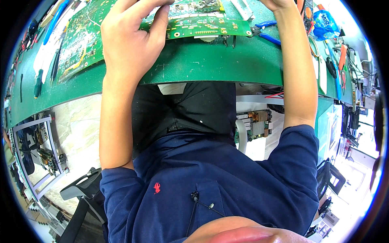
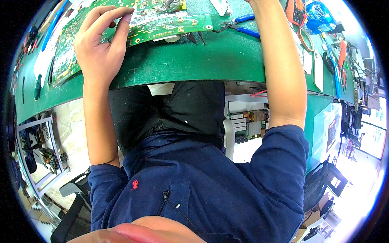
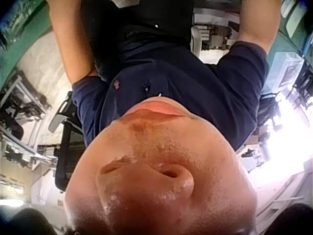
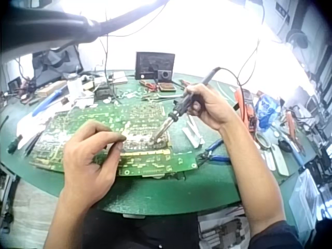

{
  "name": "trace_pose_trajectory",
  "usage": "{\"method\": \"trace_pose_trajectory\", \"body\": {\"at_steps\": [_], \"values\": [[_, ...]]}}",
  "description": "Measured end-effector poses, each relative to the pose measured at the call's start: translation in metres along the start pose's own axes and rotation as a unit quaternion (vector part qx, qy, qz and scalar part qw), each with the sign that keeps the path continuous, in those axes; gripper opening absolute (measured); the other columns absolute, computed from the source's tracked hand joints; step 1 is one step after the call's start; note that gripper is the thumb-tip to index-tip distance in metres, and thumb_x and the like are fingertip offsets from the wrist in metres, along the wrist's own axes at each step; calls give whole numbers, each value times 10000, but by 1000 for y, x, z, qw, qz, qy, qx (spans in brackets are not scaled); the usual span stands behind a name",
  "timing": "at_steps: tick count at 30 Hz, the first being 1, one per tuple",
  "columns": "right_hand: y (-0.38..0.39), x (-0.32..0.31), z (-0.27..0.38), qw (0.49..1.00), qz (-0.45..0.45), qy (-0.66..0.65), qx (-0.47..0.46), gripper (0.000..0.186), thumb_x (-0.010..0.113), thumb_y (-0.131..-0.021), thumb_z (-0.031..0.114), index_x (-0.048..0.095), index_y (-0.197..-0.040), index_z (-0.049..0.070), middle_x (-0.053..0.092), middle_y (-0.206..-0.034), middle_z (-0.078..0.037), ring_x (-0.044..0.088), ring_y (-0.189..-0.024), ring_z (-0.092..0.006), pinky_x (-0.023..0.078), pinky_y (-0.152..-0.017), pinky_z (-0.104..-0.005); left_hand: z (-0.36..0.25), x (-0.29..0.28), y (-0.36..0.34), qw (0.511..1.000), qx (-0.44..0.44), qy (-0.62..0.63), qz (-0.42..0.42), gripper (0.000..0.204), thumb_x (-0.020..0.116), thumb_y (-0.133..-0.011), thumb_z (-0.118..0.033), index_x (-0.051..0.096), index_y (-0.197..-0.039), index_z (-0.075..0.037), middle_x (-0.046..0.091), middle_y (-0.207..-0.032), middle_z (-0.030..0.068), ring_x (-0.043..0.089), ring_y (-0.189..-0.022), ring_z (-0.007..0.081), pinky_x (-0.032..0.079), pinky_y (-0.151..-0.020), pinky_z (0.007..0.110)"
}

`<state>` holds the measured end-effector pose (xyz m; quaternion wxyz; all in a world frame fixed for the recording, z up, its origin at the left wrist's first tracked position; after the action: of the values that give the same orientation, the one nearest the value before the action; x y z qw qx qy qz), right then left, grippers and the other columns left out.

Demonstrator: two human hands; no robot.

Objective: The person solders components on a large circuit board using a soldering iron and solder wire, then turns the board over and places metal components onto the other side.

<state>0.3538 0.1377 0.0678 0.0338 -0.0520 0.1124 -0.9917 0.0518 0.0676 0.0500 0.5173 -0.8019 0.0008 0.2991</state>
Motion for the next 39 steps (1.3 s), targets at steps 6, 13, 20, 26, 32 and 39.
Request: {"method": "trace_pose_trajectory", "body": {"at_steps": [6,13,20,26,32,39], "values": [[1,-1,0,1000,15,-1,-4,170,614,-968,216,656,-919,59,613,-717,-5,478,-582,-76,439,-577,-247,-4,1,-2,1000,-14,22,13,136,725,-817,-7,753,-944,-47,678,-882,80,653,-751,213,504,-685,297],[-2,-2,1,1000,22,1,-1,188,609,-974,222,659,-913,52,574,-693,11,480,-583,-77,427,-574,-248,-7,0,-5,998,-35,56,12,147,707,-750,59,735,-877,-11,625,-820,127,632,-728,270,481,-634,338],[-1,-3,2,1000,24,18,-8,193,614,-976,224,653,-917,45,576,-700,4,479,-570,-83,428,-575,-253,-5,-1,-11,997,-18,33,69,153,691,-768,60,741,-892,-15,608,-813,120,618,-726,268,469,-623,343],[0,-1,4,999,22,20,-11,185,620,-975,216,651,-916,44,592,-722,-5,483,-590,-80,427,-574,-254,-8,-1,-14,993,-46,72,84,163,675,-766,72,738,-892,-10,612,-817,118,617,-727,271,460,-617,340],[1,0,5,999,13,27,-11,177,624,-969,214,651,-914,48,595,-735,-3,477,-598,-78,418,-567,-249,-10,-1,-13,994,-43,39,92,164,669,-766,75,741,-888,-8,614,-818,119,616,-730,270,458,-618,341],[1,0,4,999,12,30,-12,174,627,-963,214,649,-906,50,589,-734,4,476,-598,-74,411,-566,-243,-2,3,-10,995,20,5,98,177,698,-843,-1,770,-994,-59,674,-901,74,658,-783,216,509,-723,292]]}}
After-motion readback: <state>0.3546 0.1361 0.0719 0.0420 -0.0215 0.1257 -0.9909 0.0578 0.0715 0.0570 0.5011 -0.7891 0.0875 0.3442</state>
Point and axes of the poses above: each hand's wrist, its own y-axis away from the middle knuckle, its own x-axis out of the palm, z = x × y, the point moved 3 cm from there along -y, towards the middle knuckle
